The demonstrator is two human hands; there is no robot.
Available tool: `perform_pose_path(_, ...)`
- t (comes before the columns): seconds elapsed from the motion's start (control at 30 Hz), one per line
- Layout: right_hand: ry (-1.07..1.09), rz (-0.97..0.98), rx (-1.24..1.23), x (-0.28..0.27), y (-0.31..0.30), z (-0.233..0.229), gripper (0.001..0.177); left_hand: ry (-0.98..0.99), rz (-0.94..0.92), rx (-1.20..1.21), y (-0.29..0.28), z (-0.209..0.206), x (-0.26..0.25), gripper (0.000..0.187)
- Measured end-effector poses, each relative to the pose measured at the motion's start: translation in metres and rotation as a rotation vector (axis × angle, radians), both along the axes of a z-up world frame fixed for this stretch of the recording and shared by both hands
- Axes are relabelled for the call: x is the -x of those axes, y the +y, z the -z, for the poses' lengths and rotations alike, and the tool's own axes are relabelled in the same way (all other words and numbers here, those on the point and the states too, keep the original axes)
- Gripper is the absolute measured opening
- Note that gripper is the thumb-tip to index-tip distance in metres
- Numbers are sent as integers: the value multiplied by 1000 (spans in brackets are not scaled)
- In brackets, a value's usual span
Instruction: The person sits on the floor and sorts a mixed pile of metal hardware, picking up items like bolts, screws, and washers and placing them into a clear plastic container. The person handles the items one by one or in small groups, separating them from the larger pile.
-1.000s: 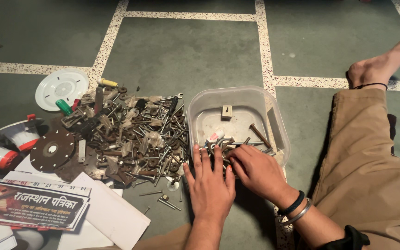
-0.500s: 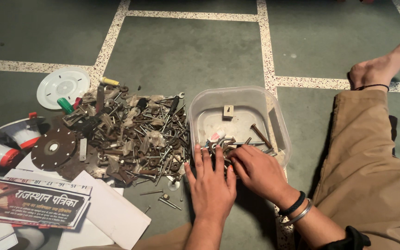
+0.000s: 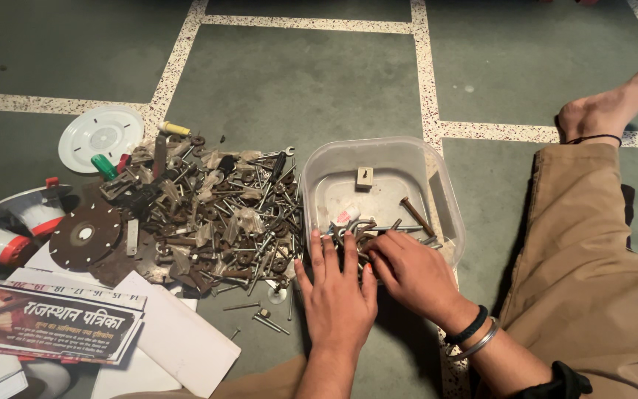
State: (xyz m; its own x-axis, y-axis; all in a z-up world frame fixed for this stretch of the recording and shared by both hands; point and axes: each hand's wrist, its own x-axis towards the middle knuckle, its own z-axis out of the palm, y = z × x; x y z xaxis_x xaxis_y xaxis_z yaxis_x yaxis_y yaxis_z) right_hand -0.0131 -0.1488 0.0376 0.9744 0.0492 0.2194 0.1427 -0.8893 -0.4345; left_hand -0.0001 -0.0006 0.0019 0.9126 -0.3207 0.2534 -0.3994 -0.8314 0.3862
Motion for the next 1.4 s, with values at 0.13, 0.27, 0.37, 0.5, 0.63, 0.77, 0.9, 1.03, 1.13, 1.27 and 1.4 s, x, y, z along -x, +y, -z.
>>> perform_pose_path(0.13, -24, -16, -1, 0, 0, 1, 17, 2, 3, -7, 0, -1, 0, 58)
perform_pose_path(0.27, -5, -6, 2, 0, -1, 1, 17, -4, -1, -2, 0, 0, 0, 58)
perform_pose_path(0.37, 2, 1, 2, 0, -1, 1, 18, -1, -1, -1, 0, 0, 0, 58)
perform_pose_path(0.5, 0, 0, 5, 0, -1, 2, 18, 1, 2, -4, 0, 1, 1, 58)
perform_pose_path(0.63, 15, 6, 8, 0, -1, 3, 18, -1, 4, 2, 0, 1, 1, 59)
perform_pose_path(0.77, 13, 1, 20, -1, -2, 4, 18, -2, 9, 6, 0, 3, 1, 59)
perform_pose_path(0.9, 18, 6, 7, 0, -3, 5, 18, -26, 13, 35, 1, 4, 2, 59)
perform_pose_path(1.03, -9, 2, 24, -1, -3, 9, 17, 9, 30, 25, 1, 5, 0, 60)
perform_pose_path(1.13, -4, 7, 30, -1, -5, 11, 23, 1, 48, 36, 3, 4, 0, 70)
perform_pose_path(1.27, 30, 117, -142, -2, -4, 13, 69, 211, 226, 90, 23, -7, -15, 93)
perform_pose_path(1.4, -14, 98, -124, -1, -6, 13, 84, 101, 381, 69, 91, -22, -32, 100)
